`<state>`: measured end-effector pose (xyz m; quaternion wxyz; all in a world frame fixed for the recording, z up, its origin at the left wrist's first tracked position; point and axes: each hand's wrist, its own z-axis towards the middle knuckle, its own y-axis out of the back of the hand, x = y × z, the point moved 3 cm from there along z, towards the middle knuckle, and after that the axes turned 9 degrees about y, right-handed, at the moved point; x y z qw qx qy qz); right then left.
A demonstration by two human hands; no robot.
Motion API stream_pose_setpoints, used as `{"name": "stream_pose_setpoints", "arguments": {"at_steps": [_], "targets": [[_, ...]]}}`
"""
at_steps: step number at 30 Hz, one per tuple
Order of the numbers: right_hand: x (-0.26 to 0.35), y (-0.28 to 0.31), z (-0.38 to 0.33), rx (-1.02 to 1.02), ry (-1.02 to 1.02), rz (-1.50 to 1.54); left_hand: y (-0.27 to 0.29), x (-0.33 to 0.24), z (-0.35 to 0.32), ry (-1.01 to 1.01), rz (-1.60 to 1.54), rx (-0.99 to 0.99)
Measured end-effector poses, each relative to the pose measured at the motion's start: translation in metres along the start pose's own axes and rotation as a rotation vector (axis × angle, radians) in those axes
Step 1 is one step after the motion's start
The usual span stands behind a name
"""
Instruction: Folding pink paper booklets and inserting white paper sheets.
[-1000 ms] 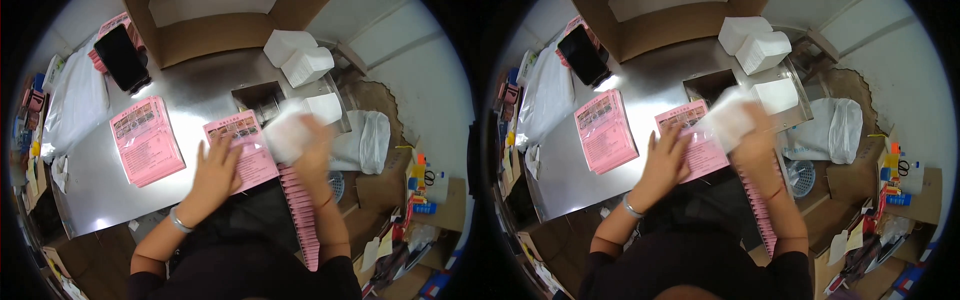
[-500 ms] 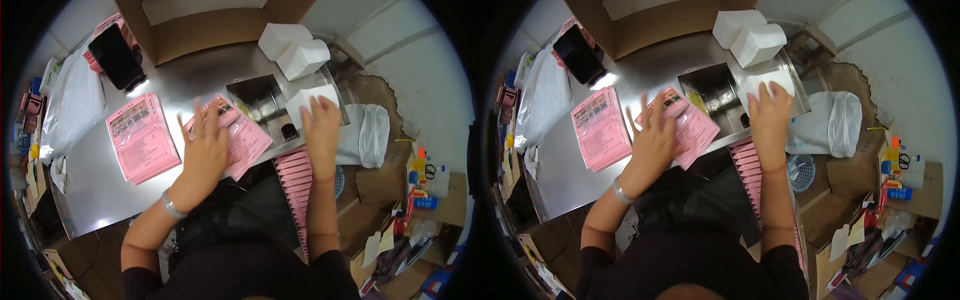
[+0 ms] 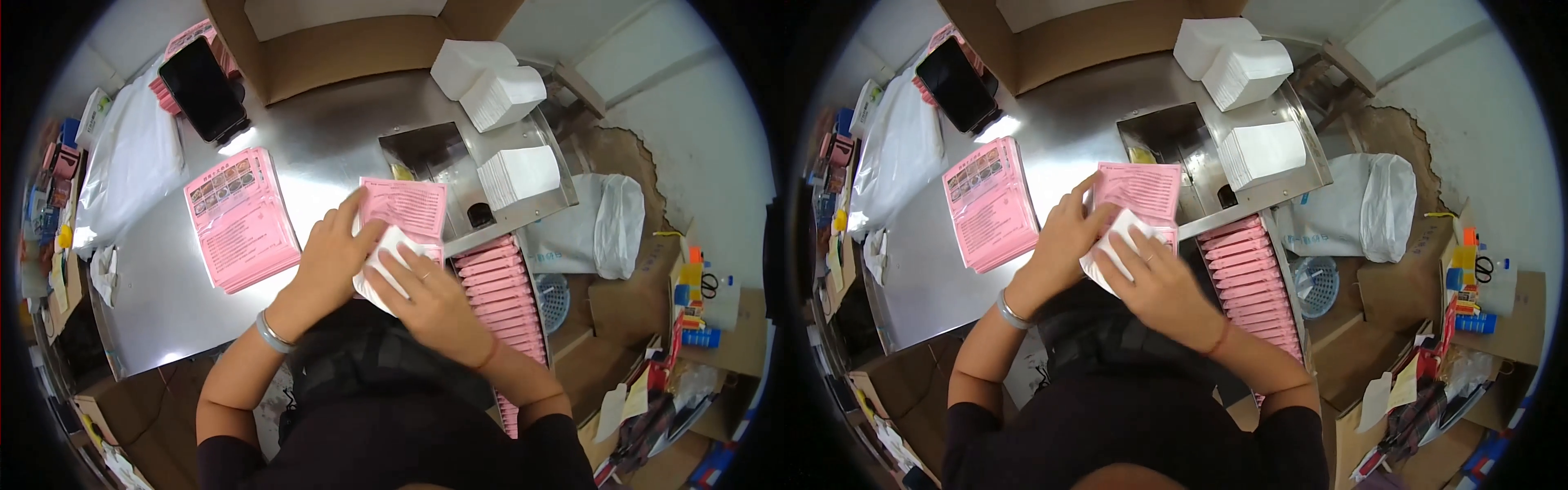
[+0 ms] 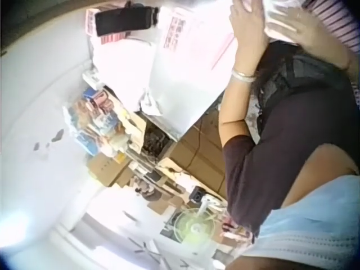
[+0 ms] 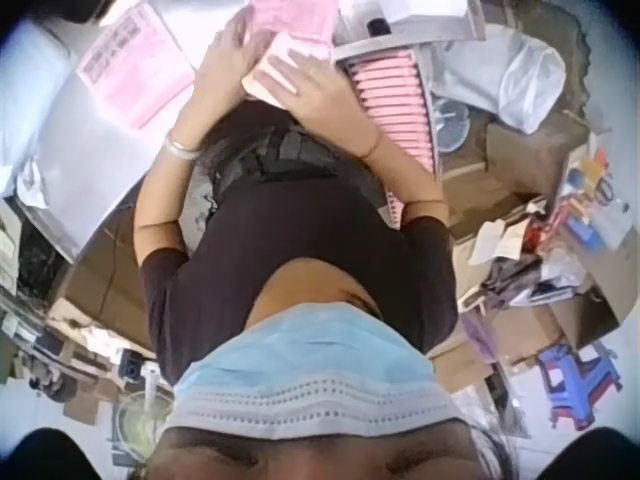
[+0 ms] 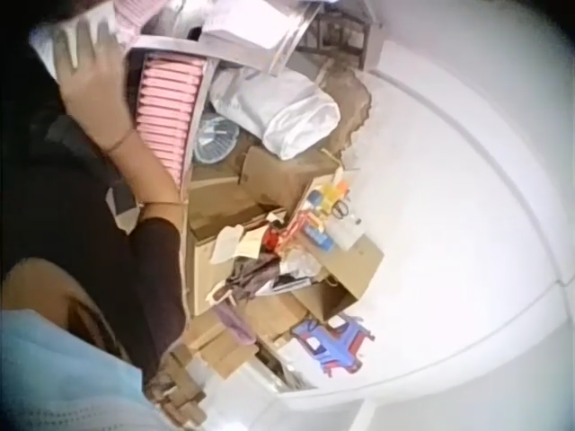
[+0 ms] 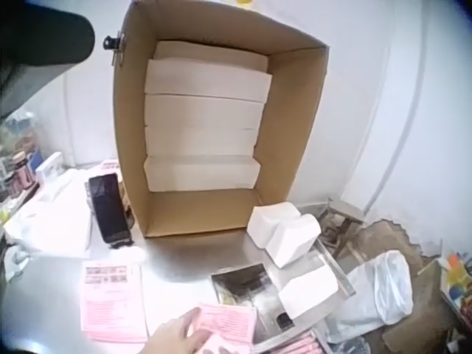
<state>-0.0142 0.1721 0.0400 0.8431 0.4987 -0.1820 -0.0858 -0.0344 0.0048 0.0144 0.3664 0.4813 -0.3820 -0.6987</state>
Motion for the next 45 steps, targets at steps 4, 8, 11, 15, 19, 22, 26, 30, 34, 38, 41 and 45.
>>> {"name": "stream_pose_setpoints", "arguments": {"at_steps": [4,8,11,15,19,22,26,30,34,38,41,45], "targets": [[-0.061,-0.021,0.013,0.111,-0.172,-0.23,-0.006,-0.019,0.014,0.111,-0.458,0.198],[-0.123,-0.025,0.04,-0.005,-0.208,-0.12,0.001,-0.052,0.011,-0.183,-0.389,-0.009],[-0.128,0.002,0.029,0.059,-0.434,-0.23,0.017,-0.007,-0.014,0.308,-0.594,-0.03],[-0.108,0.068,0.007,-0.551,-0.417,-0.375,0.056,0.106,-0.068,0.669,0.509,-0.26],[-0.127,0.051,-0.004,-0.316,-0.537,-0.593,0.053,0.104,-0.051,0.552,0.548,-0.335],[-0.128,0.055,-0.014,-0.291,-0.53,-0.532,0.028,0.026,-0.013,0.123,0.008,-0.391],[-0.131,0.065,-0.02,-0.278,-0.486,-0.413,-0.028,-0.029,-0.004,0.176,-0.054,-0.051],[-0.148,0.088,-0.029,-0.249,-0.438,-0.288,-0.026,-0.032,-0.015,0.05,-0.165,0.013],[-0.079,0.047,-0.004,-0.353,-0.068,-0.173,-0.009,-0.014,-0.021,0.079,-0.001,0.033],[-0.018,-0.02,-0.002,-0.006,0.044,0.048,-0.012,0.008,-0.024,0.048,0.224,-0.019],[-0.053,-0.028,0.022,-0.061,-0.069,-0.147,-0.01,-0.002,-0.019,0.22,-0.227,-0.044],[-0.069,-0.012,0.039,0.044,0.029,0.259,-0.011,-0.02,-0.022,0.105,-0.105,-0.108]]}}
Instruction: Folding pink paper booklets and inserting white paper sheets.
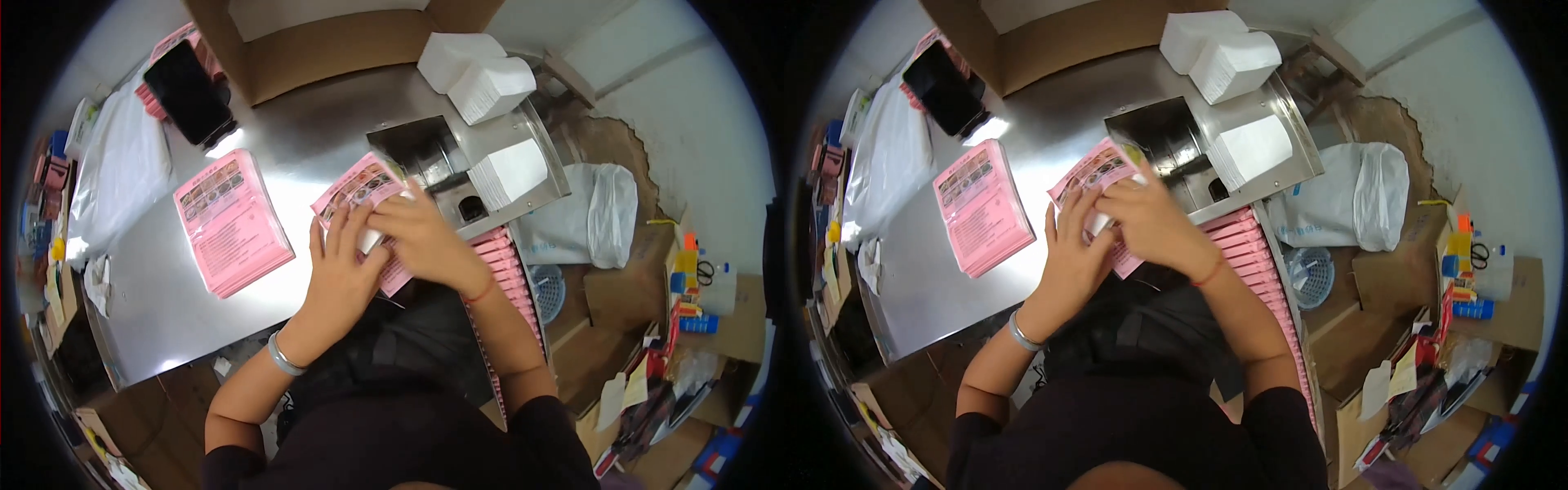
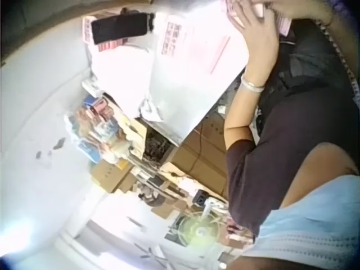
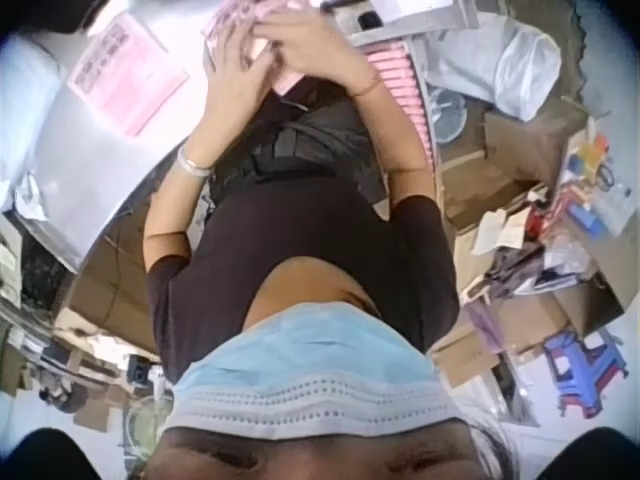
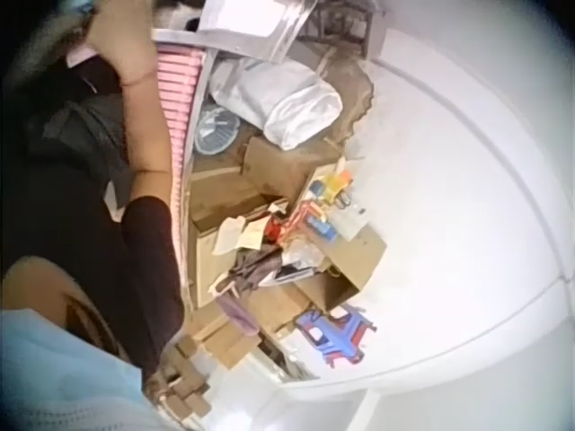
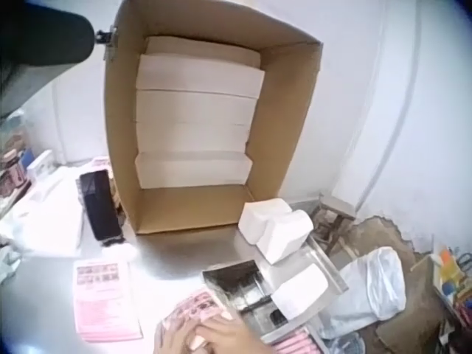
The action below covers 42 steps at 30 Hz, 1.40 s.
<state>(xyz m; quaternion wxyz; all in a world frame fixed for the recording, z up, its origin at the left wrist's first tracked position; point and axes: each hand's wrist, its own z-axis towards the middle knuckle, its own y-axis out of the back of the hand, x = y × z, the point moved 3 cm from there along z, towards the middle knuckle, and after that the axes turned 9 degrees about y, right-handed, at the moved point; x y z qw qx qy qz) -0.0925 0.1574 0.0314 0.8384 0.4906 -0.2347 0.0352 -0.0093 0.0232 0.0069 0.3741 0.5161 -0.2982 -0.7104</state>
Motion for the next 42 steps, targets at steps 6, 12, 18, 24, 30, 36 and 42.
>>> {"name": "stream_pose_setpoints", "arguments": {"at_steps": [6,12,18,24,30,36,42], "targets": [[-0.026,0.07,-0.068,-0.513,-0.502,-0.714,-0.01,0.005,-0.004,-0.162,0.192,0.08],[-0.037,0.073,-0.072,-0.408,-0.51,-0.652,-0.008,-0.005,0.066,-0.17,0.301,0.095],[-0.038,0.097,-0.081,-0.384,-0.441,-0.594,0.004,-0.002,0.035,-0.02,0.423,0.157],[0.056,-0.019,-0.038,-0.138,0.02,-0.428,0.008,0.025,0.033,-0.017,-0.004,0.133],[-0.035,-0.01,0.009,0.225,-0.243,-0.337,0.005,-0.037,0.033,-0.195,-0.201,0.245],[-0.031,0.036,-0.039,-0.393,-0.4,-0.57,0.049,0.059,0.002,0.155,0.267,-0.312],[-0.035,0.058,-0.068,-0.412,-0.567,-0.807,0.087,0.13,-0.021,0.532,0.661,-0.118]]}}
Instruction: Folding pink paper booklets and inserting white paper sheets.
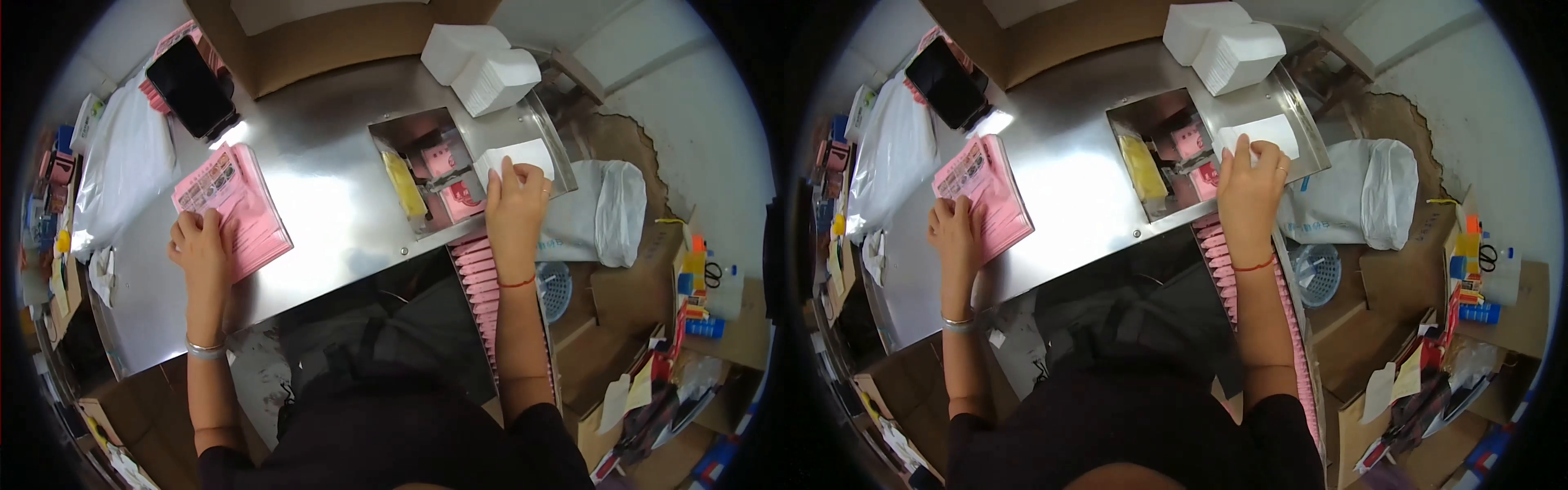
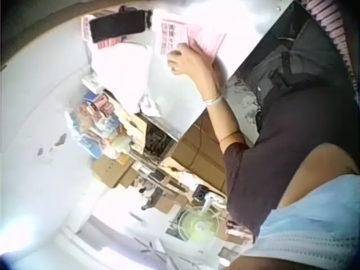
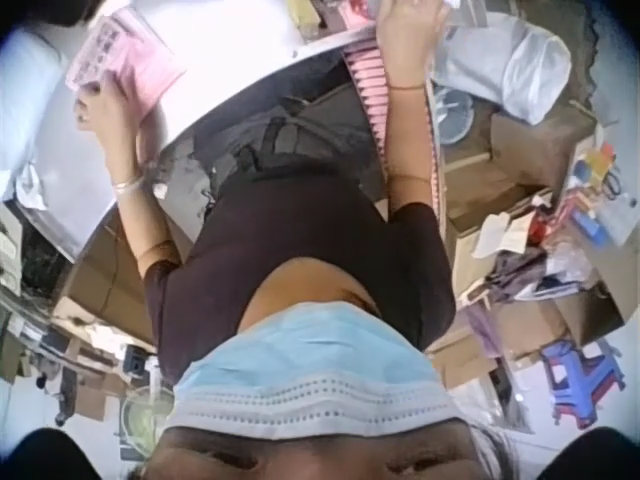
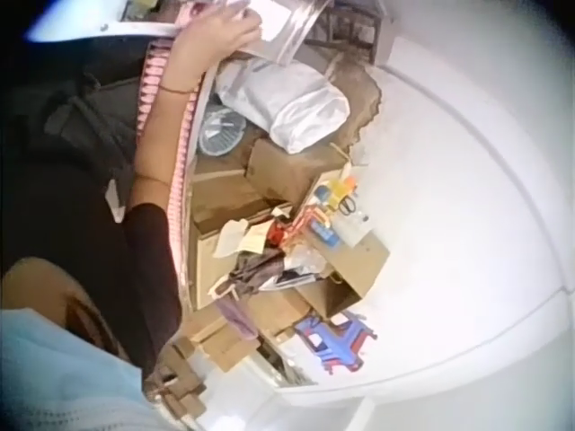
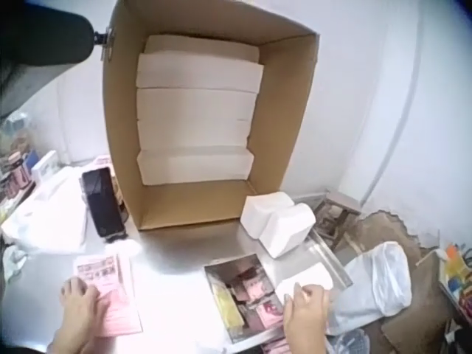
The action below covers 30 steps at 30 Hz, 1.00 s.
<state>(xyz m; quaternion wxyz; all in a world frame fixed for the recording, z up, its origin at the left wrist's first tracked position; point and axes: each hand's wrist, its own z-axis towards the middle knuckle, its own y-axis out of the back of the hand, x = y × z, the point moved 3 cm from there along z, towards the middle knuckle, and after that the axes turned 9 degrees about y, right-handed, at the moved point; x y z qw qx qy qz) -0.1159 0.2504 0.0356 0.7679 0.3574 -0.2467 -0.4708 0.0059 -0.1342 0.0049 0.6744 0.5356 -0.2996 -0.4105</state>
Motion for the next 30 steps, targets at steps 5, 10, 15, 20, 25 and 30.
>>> {"name": "stream_pose_setpoints", "arguments": {"at_steps": [5,10,15,20,25,30], "targets": [[-0.016,0.004,0.004,0.05,-0.009,0.156,0.005,-0.134,-0.034,-0.444,-0.745,0.003],[-0.032,0.02,0.008,0.033,0.115,0.181,0.011,-0.171,-0.067,-0.578,-0.665,0.18],[0.115,0.028,-0.045,0.32,0.653,0.702,0.007,-0.129,-0.046,-0.55,-0.448,0.109],[0.107,-0.02,-0.009,0.196,0.504,0.429,0.018,-0.143,-0.055,-0.492,-0.573,0.006],[0.023,0.026,-0.001,-0.087,-0.039,0.318,0.014,-0.148,-0.046,-0.447,-0.368,0.196],[0.007,-0.002,-0.011,0.07,0.015,0.029,0.017,-0.187,-0.01,-0.622,-0.272,0.094]]}}
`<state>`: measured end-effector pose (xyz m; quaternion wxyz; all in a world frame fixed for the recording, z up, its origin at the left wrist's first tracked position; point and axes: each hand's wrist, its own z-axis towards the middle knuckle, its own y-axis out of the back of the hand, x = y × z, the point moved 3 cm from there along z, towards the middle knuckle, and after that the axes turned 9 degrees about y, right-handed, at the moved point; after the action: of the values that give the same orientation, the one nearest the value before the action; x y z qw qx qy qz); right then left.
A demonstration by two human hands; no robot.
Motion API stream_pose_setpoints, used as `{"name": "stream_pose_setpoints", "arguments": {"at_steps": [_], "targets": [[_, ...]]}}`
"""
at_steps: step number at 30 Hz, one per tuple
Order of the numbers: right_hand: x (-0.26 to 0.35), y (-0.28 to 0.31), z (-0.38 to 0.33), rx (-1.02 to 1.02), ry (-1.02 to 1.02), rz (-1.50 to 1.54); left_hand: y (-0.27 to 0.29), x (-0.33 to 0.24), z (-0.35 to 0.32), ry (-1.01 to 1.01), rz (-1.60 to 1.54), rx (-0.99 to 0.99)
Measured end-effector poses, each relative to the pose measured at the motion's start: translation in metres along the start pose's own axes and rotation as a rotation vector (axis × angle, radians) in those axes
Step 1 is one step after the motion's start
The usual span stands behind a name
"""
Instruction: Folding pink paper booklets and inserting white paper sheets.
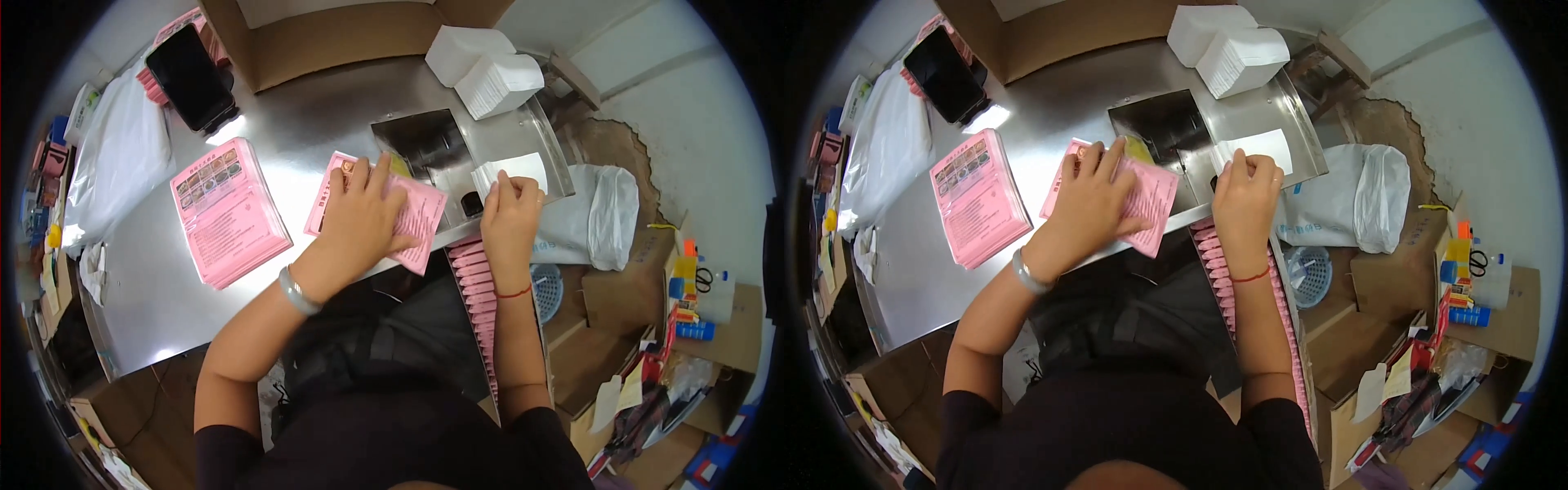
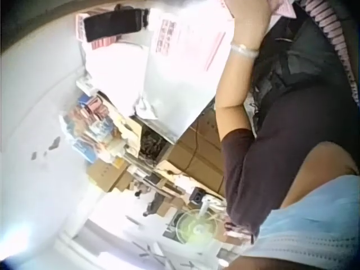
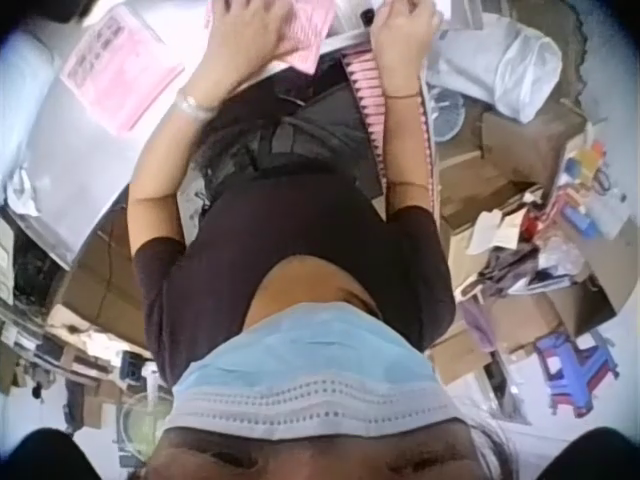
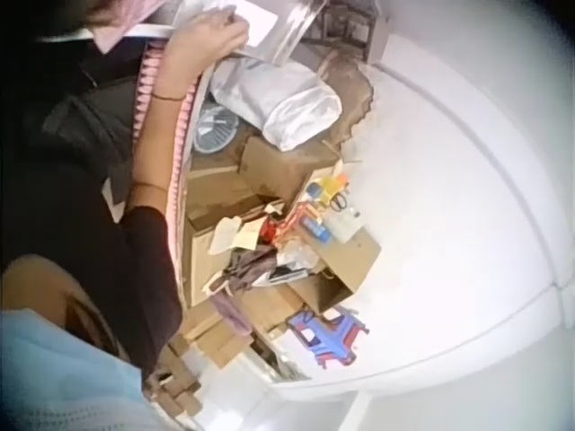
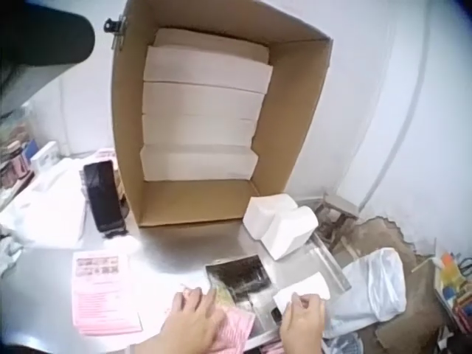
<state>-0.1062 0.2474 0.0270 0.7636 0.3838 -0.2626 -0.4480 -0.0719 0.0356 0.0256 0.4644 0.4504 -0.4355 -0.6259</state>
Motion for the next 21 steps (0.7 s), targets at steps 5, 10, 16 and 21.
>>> {"name": "stream_pose_setpoints", "arguments": {"at_steps": [5,10,16,21], "targets": [[-0.03,0.009,0.005,0.047,0.02,0.19,0.014,0.01,-0.031,0.123,0.026,0.11],[0.038,0.021,-0.014,-0.078,0.165,0.486,0.0,0.013,-0.047,-0.084,-0.35,0.044],[0.075,-0.016,0.008,0.266,0.453,0.234,0.003,0.002,-0.02,-0.125,-0.673,0.121],[0.044,-0.063,0.053,0.785,0.126,-0.043,0.022,-0.022,-0.037,-0.105,-0.92,0.139]]}}
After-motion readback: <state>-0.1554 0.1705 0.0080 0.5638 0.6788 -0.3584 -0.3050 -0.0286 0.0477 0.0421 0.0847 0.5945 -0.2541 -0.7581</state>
